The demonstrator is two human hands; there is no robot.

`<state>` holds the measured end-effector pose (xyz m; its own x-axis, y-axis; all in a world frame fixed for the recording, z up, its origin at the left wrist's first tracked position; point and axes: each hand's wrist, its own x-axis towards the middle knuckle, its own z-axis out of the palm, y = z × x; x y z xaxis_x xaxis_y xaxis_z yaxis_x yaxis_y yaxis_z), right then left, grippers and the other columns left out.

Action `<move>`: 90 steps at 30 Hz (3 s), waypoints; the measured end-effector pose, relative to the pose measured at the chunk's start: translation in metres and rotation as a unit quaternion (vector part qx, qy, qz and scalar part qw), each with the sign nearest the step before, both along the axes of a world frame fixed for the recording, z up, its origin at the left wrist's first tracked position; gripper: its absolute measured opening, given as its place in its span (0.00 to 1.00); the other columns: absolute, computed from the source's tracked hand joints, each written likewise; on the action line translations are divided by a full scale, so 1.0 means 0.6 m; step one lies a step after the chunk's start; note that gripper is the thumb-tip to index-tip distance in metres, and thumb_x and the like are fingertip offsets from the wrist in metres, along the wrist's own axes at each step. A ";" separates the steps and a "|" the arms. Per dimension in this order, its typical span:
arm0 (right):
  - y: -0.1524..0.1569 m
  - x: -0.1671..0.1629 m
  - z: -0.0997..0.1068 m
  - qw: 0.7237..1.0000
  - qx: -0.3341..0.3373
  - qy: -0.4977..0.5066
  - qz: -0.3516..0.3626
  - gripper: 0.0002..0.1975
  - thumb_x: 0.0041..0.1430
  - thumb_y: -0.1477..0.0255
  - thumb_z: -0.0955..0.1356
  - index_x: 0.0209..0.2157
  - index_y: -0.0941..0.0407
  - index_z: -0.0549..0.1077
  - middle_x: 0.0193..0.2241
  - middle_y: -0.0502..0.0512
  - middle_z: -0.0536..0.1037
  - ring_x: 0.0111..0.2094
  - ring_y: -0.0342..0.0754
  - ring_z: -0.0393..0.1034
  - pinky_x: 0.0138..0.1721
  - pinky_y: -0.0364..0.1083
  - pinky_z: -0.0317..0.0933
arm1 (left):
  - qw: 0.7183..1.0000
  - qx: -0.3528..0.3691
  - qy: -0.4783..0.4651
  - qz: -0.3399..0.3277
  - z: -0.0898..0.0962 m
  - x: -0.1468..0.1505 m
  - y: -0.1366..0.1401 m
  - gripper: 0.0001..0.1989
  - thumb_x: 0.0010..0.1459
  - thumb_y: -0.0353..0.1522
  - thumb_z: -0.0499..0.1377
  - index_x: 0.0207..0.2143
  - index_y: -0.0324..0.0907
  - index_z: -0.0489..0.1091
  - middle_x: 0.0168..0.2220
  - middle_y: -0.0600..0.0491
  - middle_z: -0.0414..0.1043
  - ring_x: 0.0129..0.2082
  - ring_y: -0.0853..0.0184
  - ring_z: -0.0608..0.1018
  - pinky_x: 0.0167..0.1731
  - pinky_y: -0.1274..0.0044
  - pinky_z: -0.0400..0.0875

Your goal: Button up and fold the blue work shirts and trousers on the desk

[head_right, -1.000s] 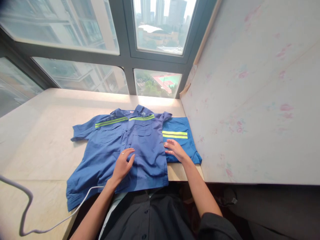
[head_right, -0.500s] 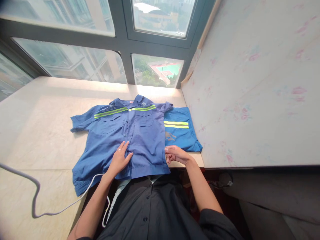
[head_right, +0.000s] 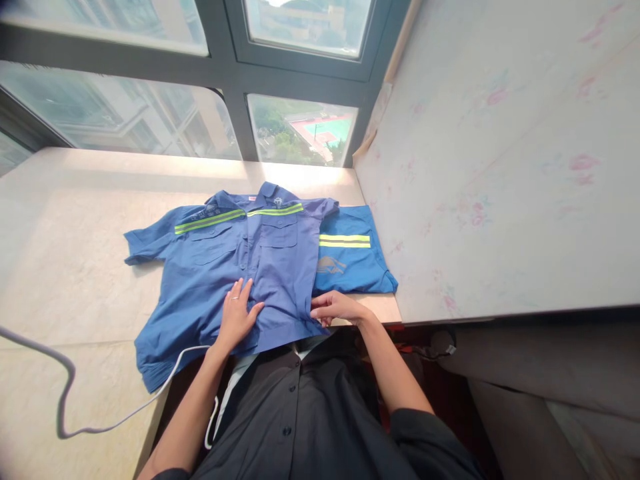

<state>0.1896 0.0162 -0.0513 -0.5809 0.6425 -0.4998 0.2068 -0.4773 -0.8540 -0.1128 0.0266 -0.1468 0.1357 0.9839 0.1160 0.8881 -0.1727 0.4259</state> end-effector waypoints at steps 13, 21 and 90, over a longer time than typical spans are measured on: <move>-0.023 0.043 -0.023 0.972 0.060 -0.129 -0.185 0.11 0.44 0.65 0.74 0.22 0.58 0.74 0.17 0.47 0.71 0.21 0.41 0.62 0.26 0.41 0.53 | 0.998 0.000 -0.054 -0.041 -0.006 -0.032 0.002 0.27 0.65 0.35 0.50 0.66 0.42 0.58 0.68 0.41 0.56 0.68 0.54 0.58 0.64 0.55 0.55; -0.063 0.048 -0.046 0.964 0.017 -0.041 -0.263 0.18 0.45 0.57 0.77 0.25 0.57 0.73 0.23 0.49 0.75 0.24 0.41 0.65 0.29 0.42 0.62 | 0.997 -0.004 -0.060 -0.043 -0.001 -0.034 0.004 0.26 0.65 0.34 0.50 0.65 0.43 0.59 0.67 0.41 0.57 0.67 0.53 0.60 0.63 0.54 0.57; -0.066 -0.113 -0.027 0.778 0.535 -0.198 -0.263 0.10 0.63 0.73 0.64 0.45 0.53 0.73 0.45 0.59 0.75 0.50 0.52 0.69 0.54 0.56 0.64 | 0.980 -0.073 -0.170 -0.079 0.090 -0.046 -0.066 0.45 0.56 0.49 0.62 0.69 0.43 0.49 0.70 0.41 0.48 0.70 0.54 0.51 0.67 0.60 0.51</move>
<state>0.1220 -0.0232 -0.0676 -0.0326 0.9105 0.4122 0.5717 0.3553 -0.7395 -0.1402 -0.0129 -0.0928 0.2649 0.9634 0.0413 0.6580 -0.2119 0.7226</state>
